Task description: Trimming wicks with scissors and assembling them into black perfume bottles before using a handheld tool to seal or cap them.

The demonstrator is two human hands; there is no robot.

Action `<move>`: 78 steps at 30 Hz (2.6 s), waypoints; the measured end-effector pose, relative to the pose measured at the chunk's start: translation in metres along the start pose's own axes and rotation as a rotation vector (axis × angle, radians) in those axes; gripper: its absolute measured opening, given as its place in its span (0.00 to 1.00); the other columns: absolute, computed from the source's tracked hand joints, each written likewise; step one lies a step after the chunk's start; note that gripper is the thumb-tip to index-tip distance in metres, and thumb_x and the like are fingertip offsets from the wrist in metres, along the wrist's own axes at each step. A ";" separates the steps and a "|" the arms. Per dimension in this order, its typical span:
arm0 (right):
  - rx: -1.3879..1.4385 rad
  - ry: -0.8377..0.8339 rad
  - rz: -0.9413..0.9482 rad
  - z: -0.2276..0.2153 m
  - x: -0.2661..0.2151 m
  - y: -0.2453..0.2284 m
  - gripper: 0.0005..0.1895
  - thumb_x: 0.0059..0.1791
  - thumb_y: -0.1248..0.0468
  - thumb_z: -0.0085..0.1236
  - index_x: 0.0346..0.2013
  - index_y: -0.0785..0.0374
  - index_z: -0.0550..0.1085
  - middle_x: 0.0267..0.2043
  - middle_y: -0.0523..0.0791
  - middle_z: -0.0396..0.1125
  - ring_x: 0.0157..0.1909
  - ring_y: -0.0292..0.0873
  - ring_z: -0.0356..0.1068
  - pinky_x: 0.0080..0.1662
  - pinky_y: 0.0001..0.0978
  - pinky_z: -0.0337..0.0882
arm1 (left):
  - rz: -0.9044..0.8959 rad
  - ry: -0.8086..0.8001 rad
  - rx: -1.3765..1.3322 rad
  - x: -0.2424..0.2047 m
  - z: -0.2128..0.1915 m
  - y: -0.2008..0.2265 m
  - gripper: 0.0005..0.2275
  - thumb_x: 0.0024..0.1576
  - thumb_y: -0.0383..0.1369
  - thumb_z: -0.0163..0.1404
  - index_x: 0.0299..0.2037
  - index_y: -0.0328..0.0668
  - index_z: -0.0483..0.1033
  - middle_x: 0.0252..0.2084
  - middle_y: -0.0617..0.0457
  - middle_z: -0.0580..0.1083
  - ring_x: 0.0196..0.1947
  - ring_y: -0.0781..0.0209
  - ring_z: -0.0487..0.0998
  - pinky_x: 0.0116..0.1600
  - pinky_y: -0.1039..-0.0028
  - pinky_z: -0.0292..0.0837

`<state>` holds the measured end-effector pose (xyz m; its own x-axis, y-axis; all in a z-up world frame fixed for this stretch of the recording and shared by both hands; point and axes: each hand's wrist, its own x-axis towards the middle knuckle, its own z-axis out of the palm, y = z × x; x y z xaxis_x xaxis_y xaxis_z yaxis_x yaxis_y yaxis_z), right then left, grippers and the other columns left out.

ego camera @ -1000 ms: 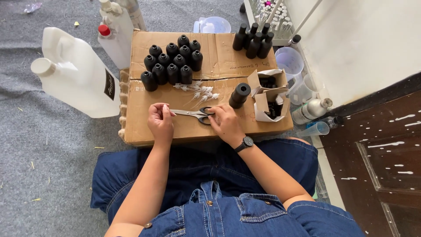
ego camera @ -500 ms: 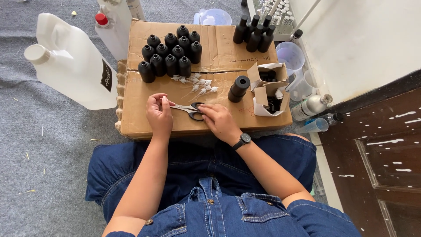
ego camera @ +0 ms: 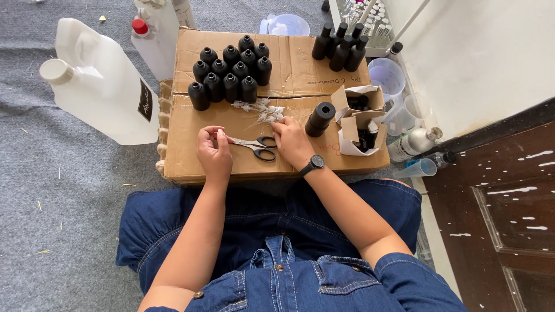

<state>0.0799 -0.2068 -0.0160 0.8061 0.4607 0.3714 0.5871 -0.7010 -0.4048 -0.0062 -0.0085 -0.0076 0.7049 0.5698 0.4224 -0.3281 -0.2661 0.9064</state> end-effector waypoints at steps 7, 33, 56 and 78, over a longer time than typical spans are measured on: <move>0.158 0.033 -0.029 0.004 0.023 -0.002 0.10 0.50 0.61 0.58 0.46 0.49 0.80 0.42 0.42 0.71 0.46 0.50 0.75 0.48 0.37 0.76 | -0.001 -0.001 -0.023 0.000 -0.001 -0.001 0.04 0.65 0.29 0.45 0.41 0.42 0.73 0.21 0.53 0.76 0.27 0.61 0.78 0.40 0.75 0.71; 0.031 -0.031 0.009 -0.009 0.070 0.011 0.06 0.44 0.63 0.64 0.32 0.45 0.79 0.35 0.40 0.71 0.43 0.48 0.74 0.50 0.40 0.72 | -0.006 -0.036 -0.055 0.001 0.000 -0.001 0.04 0.64 0.28 0.44 0.41 0.41 0.73 0.20 0.52 0.75 0.25 0.61 0.78 0.39 0.74 0.71; -0.107 0.046 -0.246 -0.001 0.066 0.001 0.05 0.45 0.54 0.66 0.34 0.42 0.78 0.42 0.36 0.70 0.48 0.42 0.73 0.53 0.37 0.69 | 0.020 -0.038 -0.047 0.002 0.000 -0.001 0.04 0.64 0.26 0.44 0.41 0.39 0.73 0.20 0.51 0.74 0.25 0.60 0.78 0.39 0.72 0.71; 0.240 -0.058 -0.027 -0.046 0.058 -0.008 0.02 0.51 0.64 0.58 0.36 0.52 0.76 0.34 0.46 0.69 0.43 0.53 0.73 0.47 0.43 0.74 | 0.004 -0.038 -0.073 0.002 0.000 -0.001 0.04 0.64 0.26 0.44 0.41 0.40 0.73 0.20 0.52 0.74 0.25 0.60 0.79 0.39 0.73 0.72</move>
<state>0.1182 -0.1998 0.0475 0.7888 0.5130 0.3386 0.6035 -0.5419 -0.5849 -0.0046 -0.0070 -0.0082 0.7267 0.5382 0.4269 -0.3746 -0.2103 0.9030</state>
